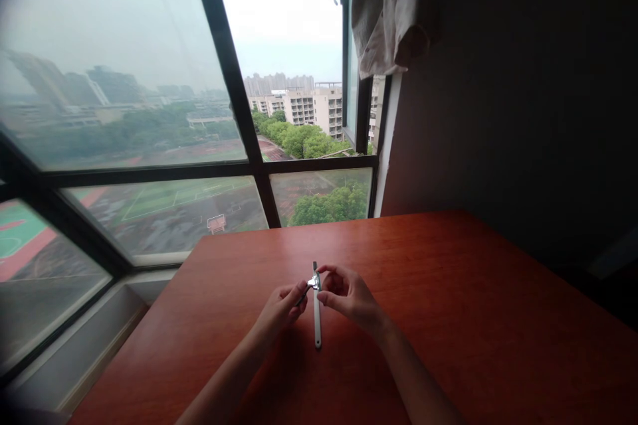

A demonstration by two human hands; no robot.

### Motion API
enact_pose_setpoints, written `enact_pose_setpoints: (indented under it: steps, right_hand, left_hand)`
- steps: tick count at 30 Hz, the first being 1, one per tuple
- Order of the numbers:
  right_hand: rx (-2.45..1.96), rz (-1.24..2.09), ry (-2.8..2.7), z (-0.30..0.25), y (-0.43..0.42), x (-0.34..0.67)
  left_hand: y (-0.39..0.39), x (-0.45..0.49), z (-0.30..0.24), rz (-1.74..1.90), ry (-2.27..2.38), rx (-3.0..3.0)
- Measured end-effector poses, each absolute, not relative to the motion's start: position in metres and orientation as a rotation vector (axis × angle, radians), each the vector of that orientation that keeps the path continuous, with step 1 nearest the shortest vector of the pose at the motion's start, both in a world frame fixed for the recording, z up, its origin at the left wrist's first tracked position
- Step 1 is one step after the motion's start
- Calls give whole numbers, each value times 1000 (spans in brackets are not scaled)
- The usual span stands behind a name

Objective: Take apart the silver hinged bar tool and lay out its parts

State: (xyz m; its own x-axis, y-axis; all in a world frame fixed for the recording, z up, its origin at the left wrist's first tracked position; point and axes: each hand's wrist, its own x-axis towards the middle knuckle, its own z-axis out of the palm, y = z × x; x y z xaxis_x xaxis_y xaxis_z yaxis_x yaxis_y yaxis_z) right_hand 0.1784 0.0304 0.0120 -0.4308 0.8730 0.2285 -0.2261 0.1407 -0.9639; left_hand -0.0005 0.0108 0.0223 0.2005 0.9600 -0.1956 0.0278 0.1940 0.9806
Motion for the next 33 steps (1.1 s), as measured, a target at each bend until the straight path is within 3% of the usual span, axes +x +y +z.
enact_pose_setpoints:
  steps: [27, 33]
  right_hand:
    - [-695, 1472, -1470, 15, 30, 177]
    - [-1012, 1177, -1678, 13, 42, 201]
  left_hand:
    - [10, -1, 23, 916, 1115, 1081]
    - [15, -7, 20, 969, 1125, 1081]
